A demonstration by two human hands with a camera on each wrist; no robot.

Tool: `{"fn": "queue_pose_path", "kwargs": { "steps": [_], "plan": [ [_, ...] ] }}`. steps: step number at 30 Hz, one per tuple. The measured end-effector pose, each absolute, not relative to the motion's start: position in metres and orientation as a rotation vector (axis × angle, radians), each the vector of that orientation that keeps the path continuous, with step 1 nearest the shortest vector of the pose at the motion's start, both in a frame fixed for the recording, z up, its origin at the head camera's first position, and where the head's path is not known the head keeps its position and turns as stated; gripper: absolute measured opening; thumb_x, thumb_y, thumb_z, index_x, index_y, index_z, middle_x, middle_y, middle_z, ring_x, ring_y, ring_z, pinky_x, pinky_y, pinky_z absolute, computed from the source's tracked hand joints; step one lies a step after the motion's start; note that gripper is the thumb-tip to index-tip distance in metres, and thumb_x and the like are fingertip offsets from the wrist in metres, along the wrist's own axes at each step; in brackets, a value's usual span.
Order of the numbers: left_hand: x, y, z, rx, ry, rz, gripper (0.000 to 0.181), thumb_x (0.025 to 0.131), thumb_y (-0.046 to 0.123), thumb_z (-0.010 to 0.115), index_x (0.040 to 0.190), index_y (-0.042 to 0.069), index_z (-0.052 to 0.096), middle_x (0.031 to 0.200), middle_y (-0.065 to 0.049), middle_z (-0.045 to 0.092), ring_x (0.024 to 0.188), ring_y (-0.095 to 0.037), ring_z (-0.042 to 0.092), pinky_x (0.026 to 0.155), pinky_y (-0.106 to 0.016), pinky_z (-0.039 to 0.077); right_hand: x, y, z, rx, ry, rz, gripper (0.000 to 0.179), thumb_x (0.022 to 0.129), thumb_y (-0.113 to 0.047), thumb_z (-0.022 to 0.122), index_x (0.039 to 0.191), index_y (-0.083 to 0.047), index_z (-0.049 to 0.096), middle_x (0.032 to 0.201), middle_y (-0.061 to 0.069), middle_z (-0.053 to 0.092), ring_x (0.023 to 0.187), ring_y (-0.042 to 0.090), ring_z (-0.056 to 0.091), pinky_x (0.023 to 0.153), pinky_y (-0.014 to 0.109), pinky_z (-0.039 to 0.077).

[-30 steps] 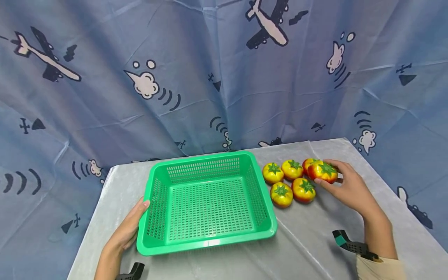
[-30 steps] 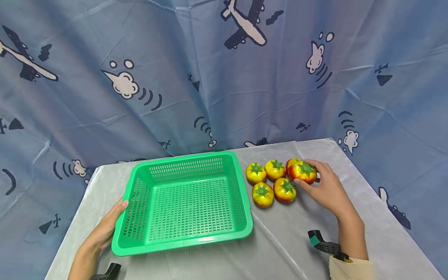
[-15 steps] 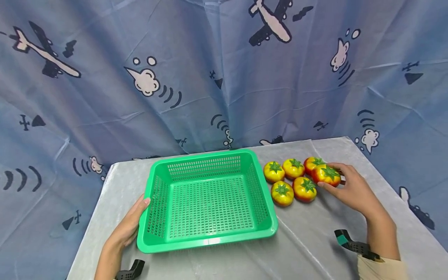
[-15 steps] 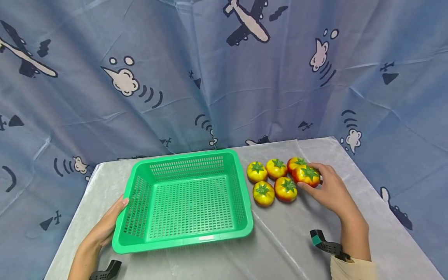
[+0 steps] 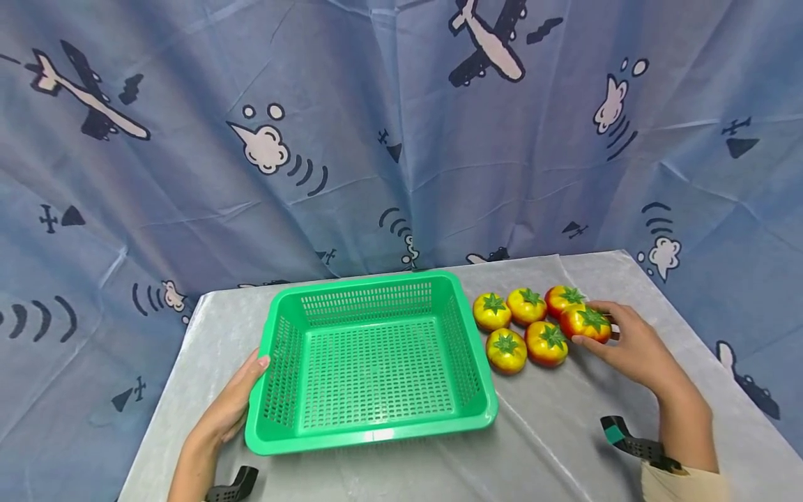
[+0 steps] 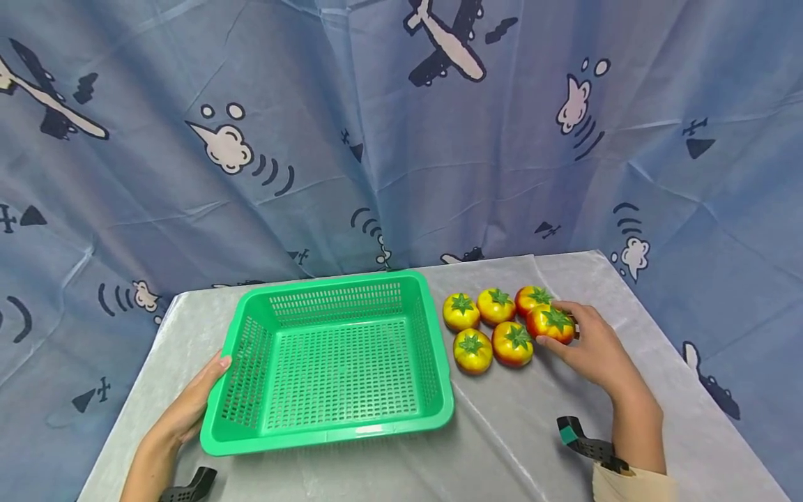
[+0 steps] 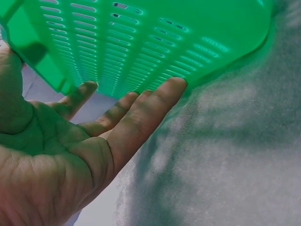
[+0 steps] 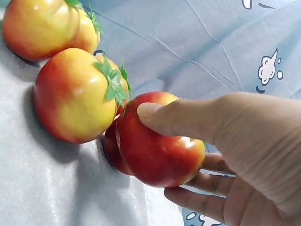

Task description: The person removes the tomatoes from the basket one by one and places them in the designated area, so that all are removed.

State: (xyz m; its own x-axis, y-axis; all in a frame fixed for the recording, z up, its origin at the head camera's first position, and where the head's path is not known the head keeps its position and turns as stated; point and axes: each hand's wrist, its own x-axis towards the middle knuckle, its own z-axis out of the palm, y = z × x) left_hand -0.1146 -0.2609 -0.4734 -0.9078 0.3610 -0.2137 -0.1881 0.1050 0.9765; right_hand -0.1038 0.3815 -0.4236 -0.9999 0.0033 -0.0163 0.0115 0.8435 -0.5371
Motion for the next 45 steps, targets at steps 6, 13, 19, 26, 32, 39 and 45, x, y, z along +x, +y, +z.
{"fn": "queue_pose_path", "kwargs": {
  "steps": [6,13,19,26,32,39,45],
  "plan": [
    [-0.116,-0.258,-0.472,0.177,2.006,1.848,0.073,0.117,0.045,0.027,0.17,0.007,-0.003,0.16,-0.04,0.029,0.122,-0.011,0.064,0.098,-0.029,0.059,-0.103,0.386,-0.419,0.021,2.986,-0.842,0.081,0.097,-0.042,0.078,0.151,0.008,0.045,0.149,0.043,0.043,0.127,0.057,0.048,0.101,0.075,0.048],
    [-0.116,-0.259,-0.473,0.214,1.984,1.869,0.071,0.117,0.042,0.026,0.17,0.005,-0.003,0.158,-0.045,0.029,0.121,-0.012,0.065,0.097,-0.03,0.06,-0.104,0.39,-0.421,0.013,2.961,-0.821,0.079,0.095,-0.041,0.079,0.149,0.009,0.047,0.147,0.042,0.045,0.125,0.057,0.048,0.101,0.076,0.047],
    [-0.116,-0.261,-0.474,0.212,1.968,1.876,0.07,0.117,0.042,0.025,0.17,0.005,-0.003,0.156,-0.046,0.03,0.118,-0.011,0.068,0.096,-0.032,0.061,-0.104,0.391,-0.427,0.008,2.952,-0.819,0.077,0.095,-0.038,0.08,0.147,0.009,0.048,0.146,0.043,0.045,0.123,0.057,0.05,0.101,0.076,0.047],
    [-0.116,-0.261,-0.474,0.207,1.99,1.865,0.07,0.117,0.042,0.025,0.169,0.003,-0.003,0.152,-0.047,0.033,0.114,-0.013,0.07,0.093,-0.035,0.063,-0.106,0.391,-0.431,0.001,2.94,-0.822,0.077,0.095,-0.035,0.08,0.147,0.011,0.048,0.145,0.043,0.047,0.123,0.057,0.051,0.101,0.075,0.047],
    [-0.116,-0.26,-0.473,0.201,1.981,1.867,0.07,0.117,0.042,0.025,0.169,0.003,-0.002,0.153,-0.047,0.032,0.114,-0.013,0.07,0.094,-0.035,0.063,-0.105,0.392,-0.435,0.012,2.91,-0.831,0.079,0.095,-0.036,0.081,0.147,0.012,0.047,0.147,0.043,0.046,0.125,0.06,0.05,0.103,0.077,0.045],
    [-0.116,-0.261,-0.474,0.193,1.985,1.866,0.07,0.117,0.042,0.025,0.17,0.004,-0.002,0.154,-0.047,0.031,0.115,-0.012,0.07,0.094,-0.034,0.063,-0.106,0.393,-0.437,0.021,2.899,-0.819,0.079,0.094,-0.036,0.081,0.147,0.011,0.048,0.147,0.044,0.045,0.126,0.061,0.049,0.103,0.078,0.044],
    [-0.115,-0.26,-0.473,0.168,1.992,1.857,0.071,0.117,0.044,0.026,0.17,0.005,-0.003,0.155,-0.046,0.031,0.115,-0.011,0.07,0.095,-0.033,0.062,-0.105,0.394,-0.439,0.013,2.888,-0.812,0.08,0.096,-0.041,0.079,0.149,0.01,0.047,0.148,0.044,0.045,0.126,0.061,0.051,0.102,0.076,0.047]
  ]
}}
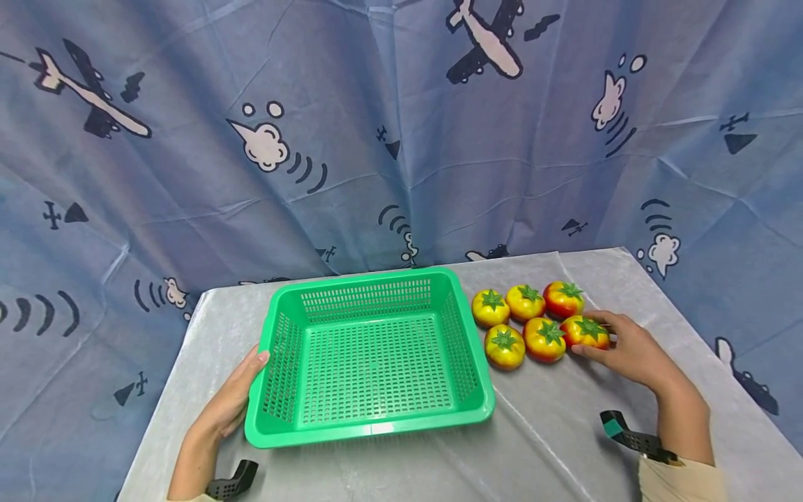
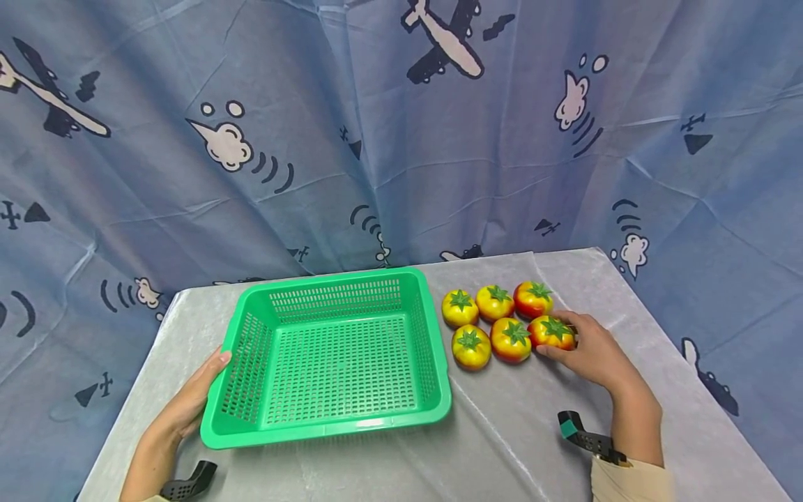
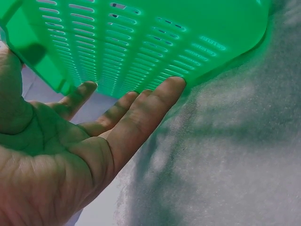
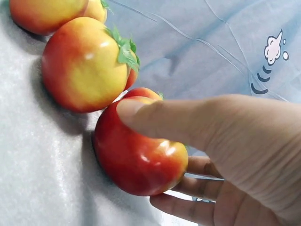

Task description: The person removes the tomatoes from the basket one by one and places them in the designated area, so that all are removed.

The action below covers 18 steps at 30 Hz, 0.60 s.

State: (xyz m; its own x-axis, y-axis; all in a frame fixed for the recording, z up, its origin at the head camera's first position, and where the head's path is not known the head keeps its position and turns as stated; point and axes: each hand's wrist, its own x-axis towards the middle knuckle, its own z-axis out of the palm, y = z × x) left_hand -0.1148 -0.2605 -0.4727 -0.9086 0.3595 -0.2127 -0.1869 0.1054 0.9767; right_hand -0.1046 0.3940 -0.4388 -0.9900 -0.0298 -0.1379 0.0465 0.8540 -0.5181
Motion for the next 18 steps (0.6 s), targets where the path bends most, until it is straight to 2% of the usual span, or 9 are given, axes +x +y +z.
{"fn": "queue_pose_path", "kwargs": {
  "steps": [7,9,14,18],
  "plan": [
    [-0.117,-0.2617,-0.4718,0.163,1.997,1.859,0.071,0.117,0.044,0.026,0.17,0.005,-0.001,0.155,-0.045,0.033,0.115,-0.011,0.069,0.096,-0.033,0.062,-0.1044,0.3969,-0.4405,0.011,2.877,-0.844,0.081,0.099,-0.042,0.074,0.153,0.01,0.043,0.152,0.043,0.043,0.13,0.064,0.051,0.101,0.075,0.049],
    [-0.1174,-0.2635,-0.4719,0.163,2.0,1.858,0.071,0.117,0.044,0.026,0.17,0.005,0.0,0.152,-0.043,0.037,0.114,-0.012,0.07,0.095,-0.034,0.062,-0.104,0.3973,-0.4409,0.02,2.871,-0.863,0.081,0.101,-0.043,0.072,0.154,0.009,0.041,0.153,0.042,0.042,0.131,0.064,0.05,0.101,0.075,0.049],
    [-0.1162,-0.2674,-0.4718,0.147,2.01,1.85,0.071,0.117,0.044,0.026,0.169,0.004,0.001,0.145,-0.033,0.047,0.113,-0.014,0.071,0.094,-0.037,0.063,-0.1033,0.3958,-0.4418,0.102,2.828,-0.911,0.082,0.107,-0.054,0.055,0.159,0.007,0.035,0.157,0.042,0.037,0.136,0.064,0.045,0.101,0.076,0.049],
    [-0.1165,-0.2688,-0.4724,0.151,2.008,1.838,0.071,0.117,0.044,0.025,0.17,0.004,-0.001,0.147,-0.036,0.045,0.114,-0.014,0.07,0.094,-0.036,0.063,-0.1053,0.3917,-0.4418,0.118,2.869,-0.984,0.075,0.111,-0.052,0.047,0.159,0.006,0.036,0.156,0.043,0.038,0.135,0.063,0.045,0.102,0.076,0.048]
  ]
}}
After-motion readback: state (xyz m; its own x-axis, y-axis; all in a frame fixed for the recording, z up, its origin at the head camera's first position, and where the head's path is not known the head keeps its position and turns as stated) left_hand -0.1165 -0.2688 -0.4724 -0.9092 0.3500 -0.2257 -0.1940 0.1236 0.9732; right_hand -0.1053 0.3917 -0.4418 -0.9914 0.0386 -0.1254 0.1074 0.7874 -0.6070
